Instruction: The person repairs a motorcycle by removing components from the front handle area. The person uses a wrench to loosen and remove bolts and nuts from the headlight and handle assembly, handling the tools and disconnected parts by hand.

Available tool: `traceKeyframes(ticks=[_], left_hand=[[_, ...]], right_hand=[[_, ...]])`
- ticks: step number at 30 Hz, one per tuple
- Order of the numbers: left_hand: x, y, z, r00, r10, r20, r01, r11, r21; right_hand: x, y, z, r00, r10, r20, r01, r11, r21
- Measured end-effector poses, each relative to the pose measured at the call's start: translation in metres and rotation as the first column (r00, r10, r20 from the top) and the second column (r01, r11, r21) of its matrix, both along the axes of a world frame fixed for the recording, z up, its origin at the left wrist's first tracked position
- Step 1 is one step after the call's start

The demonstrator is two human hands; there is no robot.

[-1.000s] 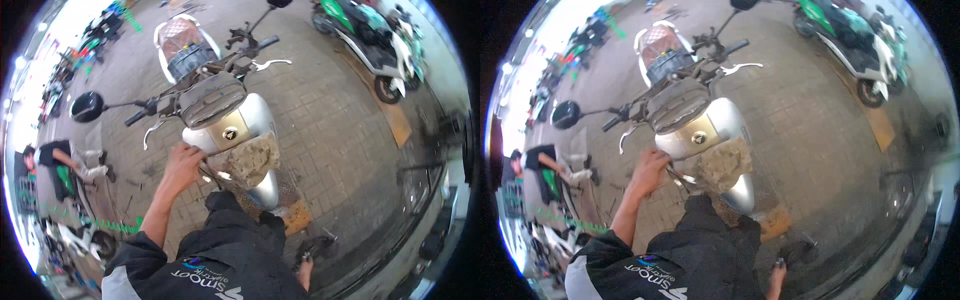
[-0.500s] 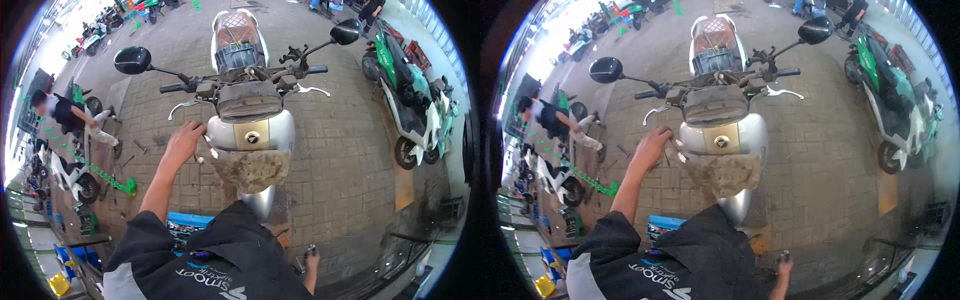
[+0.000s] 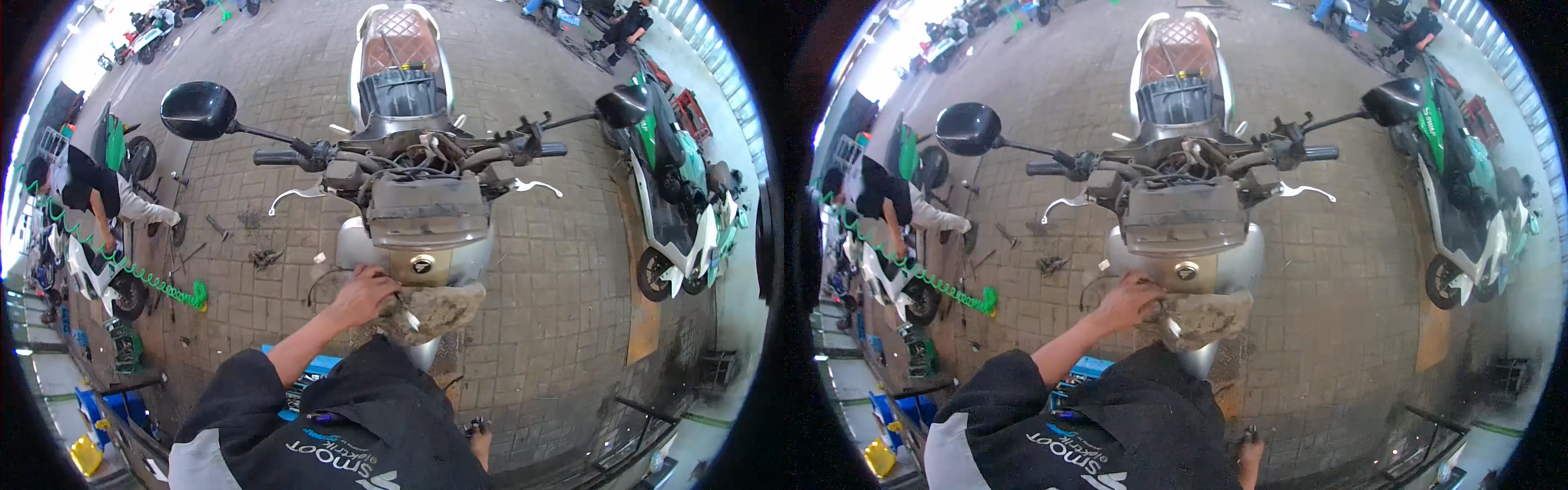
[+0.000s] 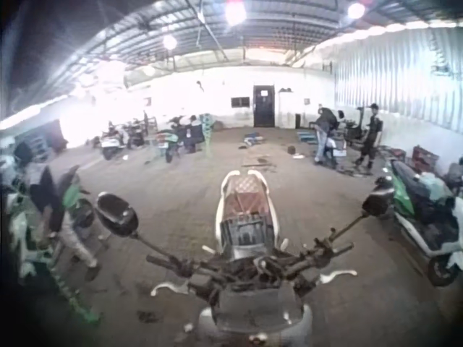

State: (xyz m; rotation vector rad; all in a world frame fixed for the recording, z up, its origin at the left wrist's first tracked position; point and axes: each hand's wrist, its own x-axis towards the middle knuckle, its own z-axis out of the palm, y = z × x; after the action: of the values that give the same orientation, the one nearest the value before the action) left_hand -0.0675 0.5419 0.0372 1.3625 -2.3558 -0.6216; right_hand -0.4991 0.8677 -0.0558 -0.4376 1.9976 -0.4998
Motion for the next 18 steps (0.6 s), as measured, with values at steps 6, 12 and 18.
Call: traceKeyframes(ticks=[6, 12, 18], left_hand=[[-0.007, 0.004, 0.011, 0.999, 0.024, -0.04, -0.022, 0.998, 0.053], [0.005, -0.002, -0.002, 0.999, -0.02, 0.051, 0.02, 1.0, 0.01], [0.019, 0.007, 0.007, 0.997, 0.036, 0.066, -0.034, 0.999, -0.023]], right_hand=[[0.004, -0.058, 0.009, 1.0, -0.014, -0.012, 0.014, 0.998, -0.063], [0.007, -0.07, 0.012, 0.999, -0.03, -0.019, 0.028, 0.995, -0.101], [0.021, -0.015, -0.029, 0.983, 0.067, -0.17, -0.091, 0.986, -0.141]])
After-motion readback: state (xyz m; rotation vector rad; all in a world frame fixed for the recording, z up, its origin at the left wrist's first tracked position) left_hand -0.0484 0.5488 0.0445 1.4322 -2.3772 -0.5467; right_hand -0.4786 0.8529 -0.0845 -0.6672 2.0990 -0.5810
